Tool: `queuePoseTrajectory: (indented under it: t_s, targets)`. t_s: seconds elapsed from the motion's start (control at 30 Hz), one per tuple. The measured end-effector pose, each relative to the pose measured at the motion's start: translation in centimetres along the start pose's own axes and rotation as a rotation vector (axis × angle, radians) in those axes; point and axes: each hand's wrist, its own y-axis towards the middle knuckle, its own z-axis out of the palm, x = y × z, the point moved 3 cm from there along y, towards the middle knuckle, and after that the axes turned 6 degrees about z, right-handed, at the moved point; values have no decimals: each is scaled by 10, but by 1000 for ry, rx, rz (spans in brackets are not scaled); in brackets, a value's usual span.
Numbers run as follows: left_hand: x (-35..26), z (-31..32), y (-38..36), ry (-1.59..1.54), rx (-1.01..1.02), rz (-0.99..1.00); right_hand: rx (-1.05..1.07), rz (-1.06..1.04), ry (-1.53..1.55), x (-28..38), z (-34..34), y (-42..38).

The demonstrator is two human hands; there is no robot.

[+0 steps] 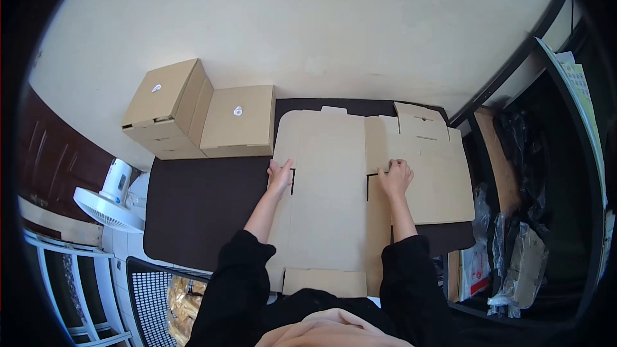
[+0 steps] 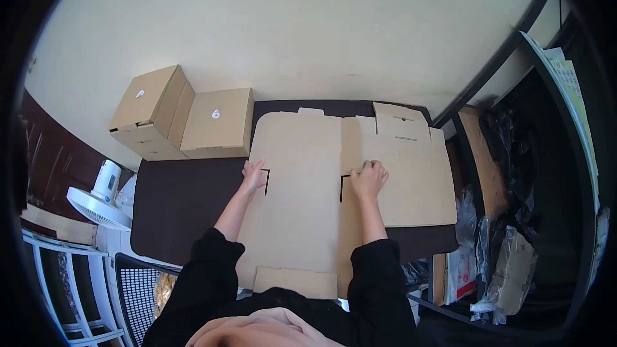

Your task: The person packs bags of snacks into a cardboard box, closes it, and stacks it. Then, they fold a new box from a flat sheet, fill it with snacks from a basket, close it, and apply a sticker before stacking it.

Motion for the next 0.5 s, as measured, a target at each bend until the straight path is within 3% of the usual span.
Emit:
queuePoseTrajectory:
  t_s: [0.07,0.13,0.2,0.4,0.47,0.5]
  targets:
    - [-2,13,13,-49,17,-25,97,38,-50,16,2,0]
    - [18,24,40,129,-251,6,72,-63,4,33,7,-3]
    - [-1,27,22,83,-243,-22,-24,-368,-53,48,31,-17]
    - [-21,20,12,162,-355,-85,266,-363,-59,59,78,-41]
    - [-16,14,9,207,-391,-114,273,-367,-50,58,80,-42]
    - [-19,14,4,225,-451,70,258,-370,-44,58,81,-42]
